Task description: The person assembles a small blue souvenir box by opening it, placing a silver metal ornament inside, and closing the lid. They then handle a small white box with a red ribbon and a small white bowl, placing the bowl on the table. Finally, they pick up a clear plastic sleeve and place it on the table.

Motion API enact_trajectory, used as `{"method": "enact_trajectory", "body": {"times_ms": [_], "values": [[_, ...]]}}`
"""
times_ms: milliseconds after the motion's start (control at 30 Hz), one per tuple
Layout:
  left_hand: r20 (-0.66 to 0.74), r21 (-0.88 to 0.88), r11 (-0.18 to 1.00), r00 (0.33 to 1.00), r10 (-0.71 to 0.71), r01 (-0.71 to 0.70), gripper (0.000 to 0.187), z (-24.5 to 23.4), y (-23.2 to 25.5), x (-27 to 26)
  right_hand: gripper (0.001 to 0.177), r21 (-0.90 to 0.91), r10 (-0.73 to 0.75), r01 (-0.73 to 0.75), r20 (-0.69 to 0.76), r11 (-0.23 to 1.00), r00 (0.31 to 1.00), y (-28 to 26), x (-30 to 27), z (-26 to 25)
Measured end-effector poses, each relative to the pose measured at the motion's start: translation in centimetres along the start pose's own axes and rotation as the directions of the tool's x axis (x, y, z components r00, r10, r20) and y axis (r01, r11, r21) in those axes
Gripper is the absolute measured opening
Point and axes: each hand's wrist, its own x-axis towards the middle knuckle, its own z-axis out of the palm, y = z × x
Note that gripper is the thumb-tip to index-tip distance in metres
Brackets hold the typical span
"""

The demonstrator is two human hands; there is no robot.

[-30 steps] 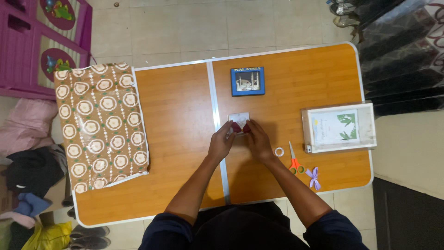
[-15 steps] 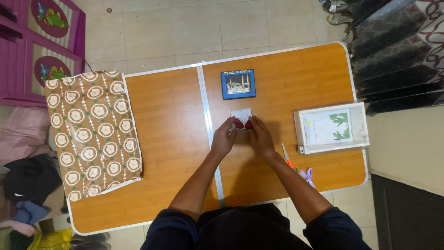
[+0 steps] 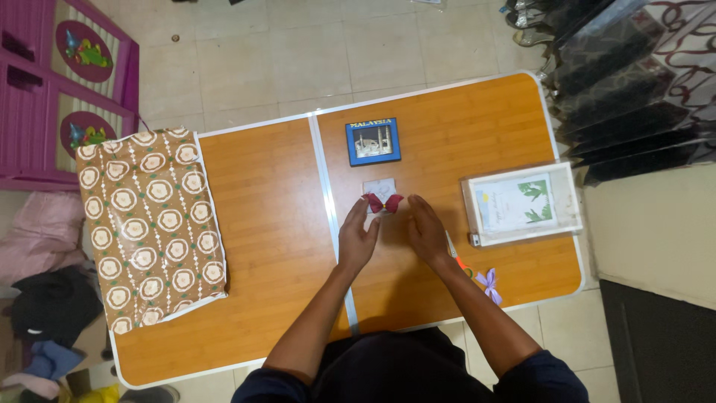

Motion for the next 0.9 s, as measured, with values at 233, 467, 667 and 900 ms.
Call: {"method": "enact_trajectory", "body": {"times_ms": [233,467,667,900], "values": [[0.061,-0.006,0.999,0.998,0.031,-0.031,0.047,2.1,1.5,-2.0,0.044,-0.005,0.009,-0.010,-0.123,1.000,0.992,0.1,-2.0,-2.2],[0.165,0.031,0.993,0.981,0.104,-0.111,0.046,5.0,3.3,-1.4,0.039,-0.073,0.064,-0.083,-0.227,0.994,0.972,-0.4,-3.6,-5.5],[0.288,0.047,0.989,0.950,0.118,-0.138,0.050,8.8,5.0,0.5,0.043,-0.097,0.105,-0.150,-0.361,0.984,0.927,1.1,-5.3,-9.2],[0.374,-0.008,0.993,0.920,0.116,-0.122,0.062,14.7,5.8,0.3,0.042,-0.217,0.139,-0.269,-0.476,0.938,0.869,5.8,-6.5,-14.0]]}}
